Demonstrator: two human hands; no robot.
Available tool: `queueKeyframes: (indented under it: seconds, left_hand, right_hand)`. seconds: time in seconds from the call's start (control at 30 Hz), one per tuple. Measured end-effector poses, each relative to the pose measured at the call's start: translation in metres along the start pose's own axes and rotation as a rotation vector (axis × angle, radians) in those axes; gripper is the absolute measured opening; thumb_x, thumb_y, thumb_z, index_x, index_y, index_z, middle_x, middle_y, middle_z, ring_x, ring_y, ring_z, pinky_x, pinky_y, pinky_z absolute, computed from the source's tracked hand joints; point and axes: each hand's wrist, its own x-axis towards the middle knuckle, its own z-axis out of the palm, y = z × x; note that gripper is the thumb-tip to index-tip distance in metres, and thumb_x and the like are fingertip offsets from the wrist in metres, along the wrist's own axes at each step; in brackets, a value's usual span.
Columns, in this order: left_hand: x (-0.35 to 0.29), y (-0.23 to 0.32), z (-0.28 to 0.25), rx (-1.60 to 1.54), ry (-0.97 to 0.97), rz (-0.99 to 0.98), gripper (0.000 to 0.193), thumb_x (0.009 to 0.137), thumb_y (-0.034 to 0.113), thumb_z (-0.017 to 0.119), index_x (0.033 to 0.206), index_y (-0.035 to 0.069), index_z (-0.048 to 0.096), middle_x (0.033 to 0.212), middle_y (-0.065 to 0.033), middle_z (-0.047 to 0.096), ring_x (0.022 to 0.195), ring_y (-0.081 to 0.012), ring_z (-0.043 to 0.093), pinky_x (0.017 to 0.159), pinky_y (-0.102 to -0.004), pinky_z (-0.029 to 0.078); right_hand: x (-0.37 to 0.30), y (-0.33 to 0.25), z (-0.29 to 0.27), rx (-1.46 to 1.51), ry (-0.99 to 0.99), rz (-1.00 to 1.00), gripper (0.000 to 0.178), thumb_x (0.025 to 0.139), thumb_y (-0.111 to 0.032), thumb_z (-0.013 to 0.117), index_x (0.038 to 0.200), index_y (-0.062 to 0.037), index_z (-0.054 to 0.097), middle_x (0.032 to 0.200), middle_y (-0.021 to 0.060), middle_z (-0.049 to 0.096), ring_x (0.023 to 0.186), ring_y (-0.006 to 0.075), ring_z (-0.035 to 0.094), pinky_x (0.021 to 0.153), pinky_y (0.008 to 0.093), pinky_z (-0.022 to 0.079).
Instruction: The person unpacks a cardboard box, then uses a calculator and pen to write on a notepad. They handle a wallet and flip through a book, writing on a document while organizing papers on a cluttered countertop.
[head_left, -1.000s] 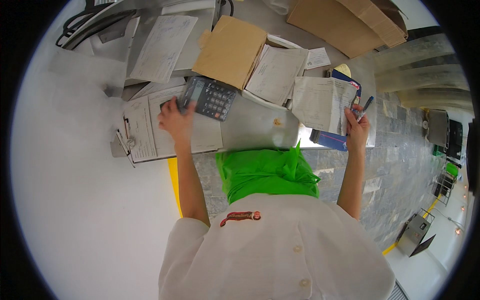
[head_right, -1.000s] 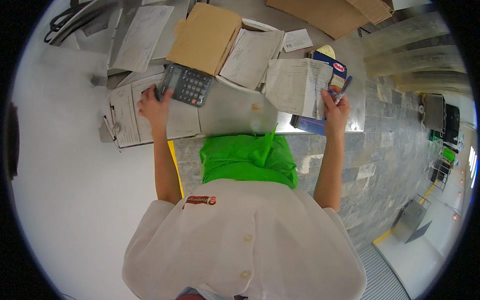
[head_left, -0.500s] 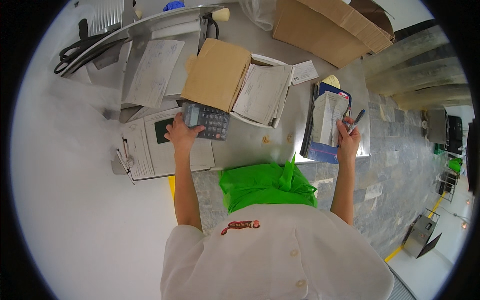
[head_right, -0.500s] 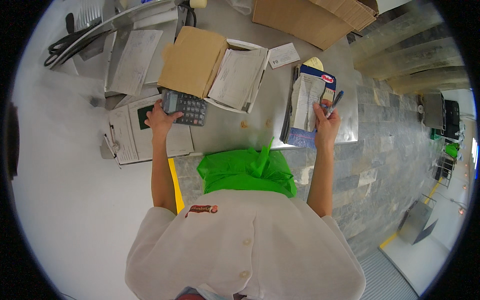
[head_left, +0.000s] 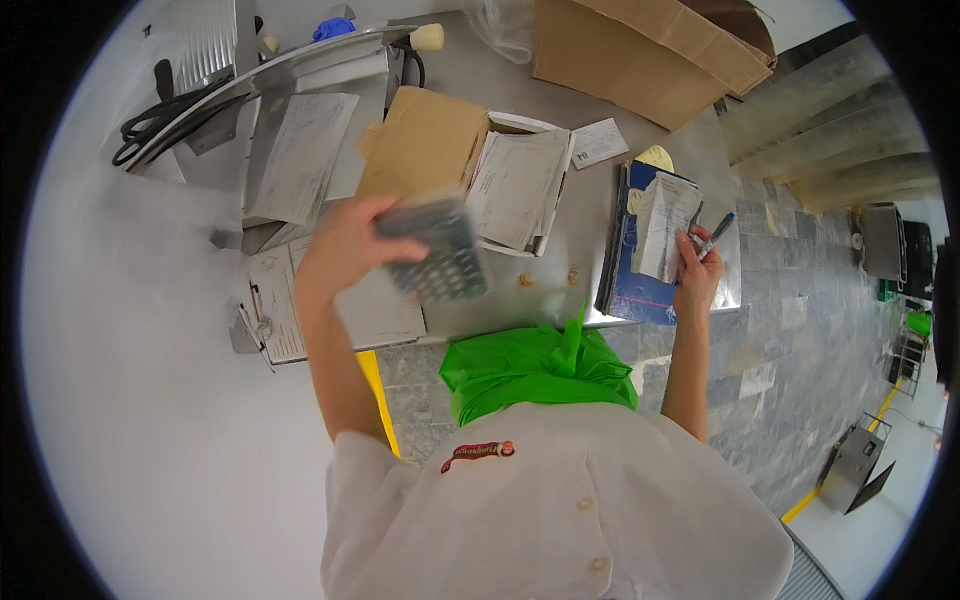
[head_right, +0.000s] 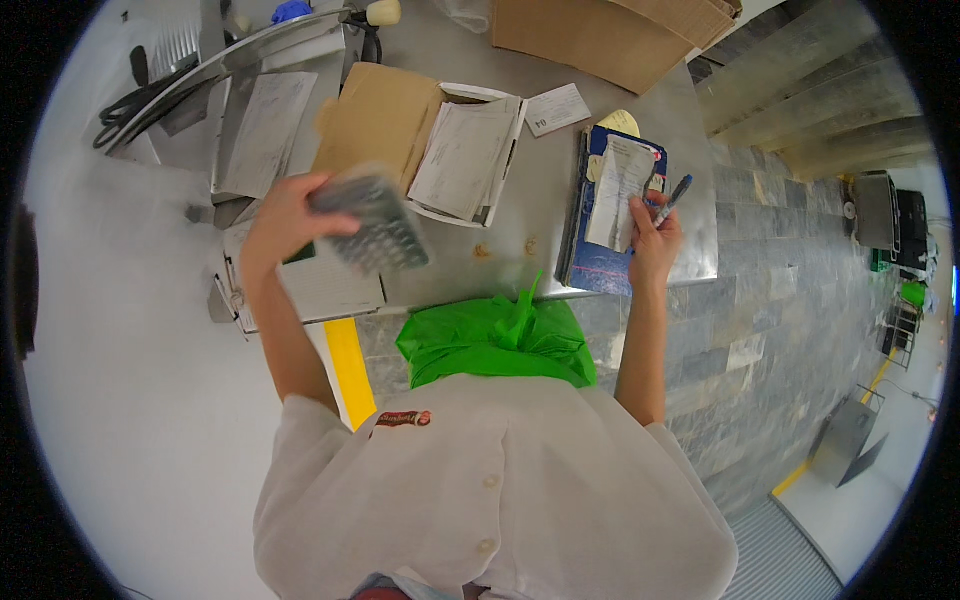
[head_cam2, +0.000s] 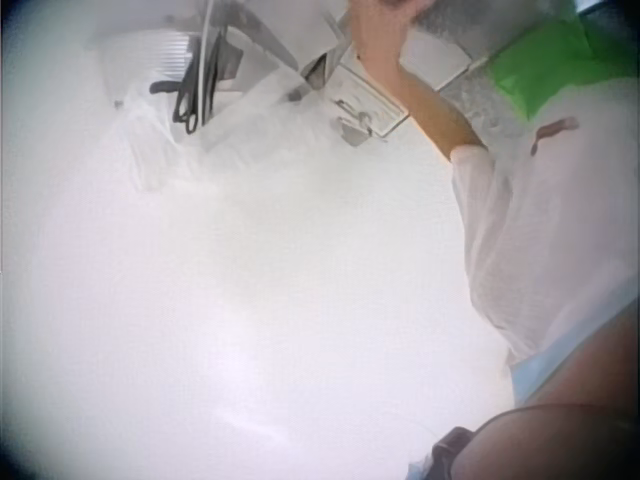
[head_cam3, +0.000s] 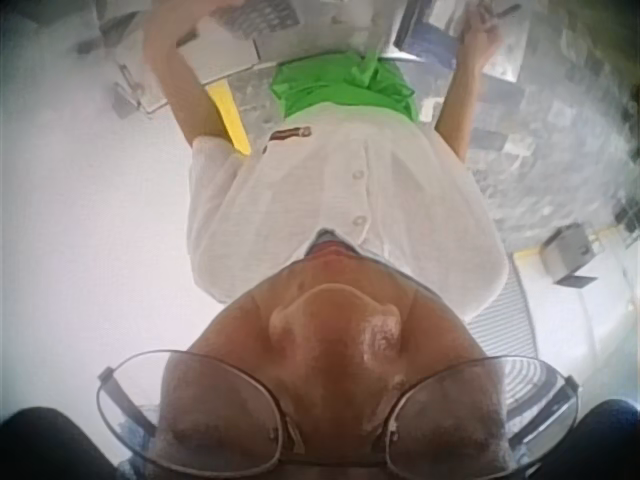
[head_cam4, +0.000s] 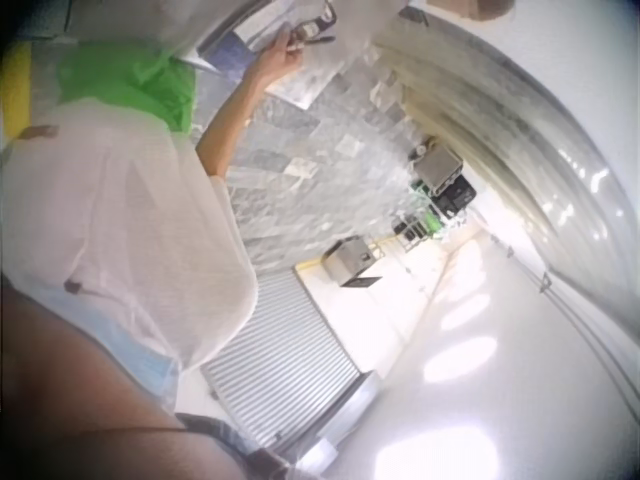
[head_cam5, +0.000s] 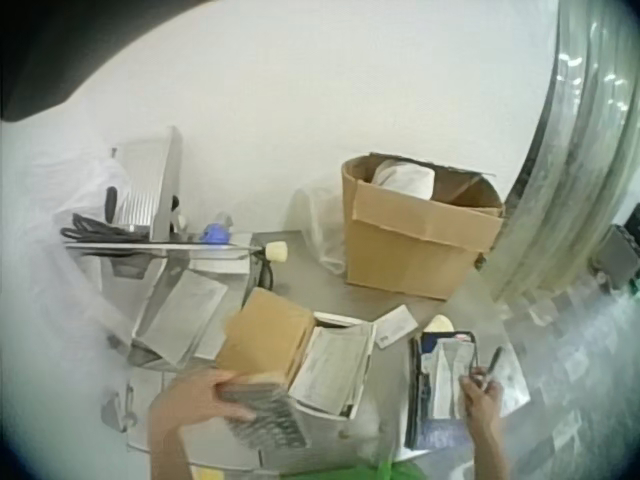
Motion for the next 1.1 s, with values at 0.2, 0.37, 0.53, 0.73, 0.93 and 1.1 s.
queueKeyframes:
  seconds: [0.2,0.37,0.53,0.73,0.93,1.1]
  left_hand:
    - [0.115,-0.011,0.051,0.31,0.358,0.51,0.043,0.065,0.02,0.073,0.101,0.003,0.06,0.096,-0.0116,0.06,0.085,-0.0263,0.058,0.075,-0.0318,0.044]
    - [0.068,-0.006,0.098,-0.423,0.72,0.028,0.04,0.069,0.013,0.073,0.104,0.001,0.056,0.105,-0.0108,0.054,0.105,-0.0218,0.048,0.085,-0.0333,0.04]
    - [0.038,-0.082,0.176,-1.188,1.142,-0.331,0.034,0.073,0.008,0.069,0.103,0.002,0.054,0.097,-0.0065,0.053,0.094,-0.0175,0.049,0.083,-0.0296,0.039]
    - [0.042,-0.096,0.164,-0.548,0.643,0.248,0.044,0.075,0.006,0.062,0.116,0.013,0.05,0.114,-0.0092,0.047,0.109,-0.0208,0.043,0.096,-0.037,0.031]
    - [0.049,-0.027,0.185,0.446,0.35,0.463,0.045,0.075,0.026,0.064,0.119,0.02,0.054,0.127,-0.0047,0.043,0.122,-0.0313,0.034,0.103,-0.0525,0.019]
    - [0.097,-0.041,0.183,0.571,0.46,0.388,0.055,0.074,0.031,0.065,0.126,0.022,0.048,0.132,-0.004,0.04,0.125,-0.0327,0.03,0.103,-0.057,0.016]
  right_hand:
    - [-0.012,-0.01,0.022,-0.013,-0.037,-0.011,0.016,0.078,-0.005,0.066,0.092,-0.0069,0.058,0.063,-0.0072,0.049,0.047,-0.0001,0.033,0.041,0.018,0.02]
    - [-0.025,0.001,-0.007,-0.043,-0.009,0.081,0.017,0.078,-0.005,0.066,0.092,-0.0077,0.058,0.064,-0.0069,0.052,0.046,-0.0005,0.032,0.04,0.0177,0.019]
    - [-0.035,0.007,-0.005,-0.056,-0.028,0.142,0.015,0.077,-0.004,0.066,0.09,-0.008,0.058,0.064,-0.0072,0.052,0.048,-0.0005,0.034,0.041,0.0183,0.02]
    - [-0.021,-0.002,0.014,-0.055,-0.126,0.073,0.012,0.077,-0.005,0.066,0.087,-0.0069,0.06,0.062,-0.0074,0.05,0.048,-0.0003,0.034,0.042,0.0182,0.02]
    - [-0.007,-0.025,0.013,-0.073,-0.101,0.08,0.015,0.076,-0.005,0.068,0.09,-0.0051,0.061,0.063,-0.0069,0.051,0.049,-0.0004,0.037,0.042,0.0171,0.024]
    - [-0.008,-0.045,0.024,-0.069,-0.142,0.125,0.012,0.076,-0.007,0.068,0.086,-0.0056,0.061,0.061,-0.0082,0.048,0.047,-0.0004,0.035,0.041,0.0177,0.022]
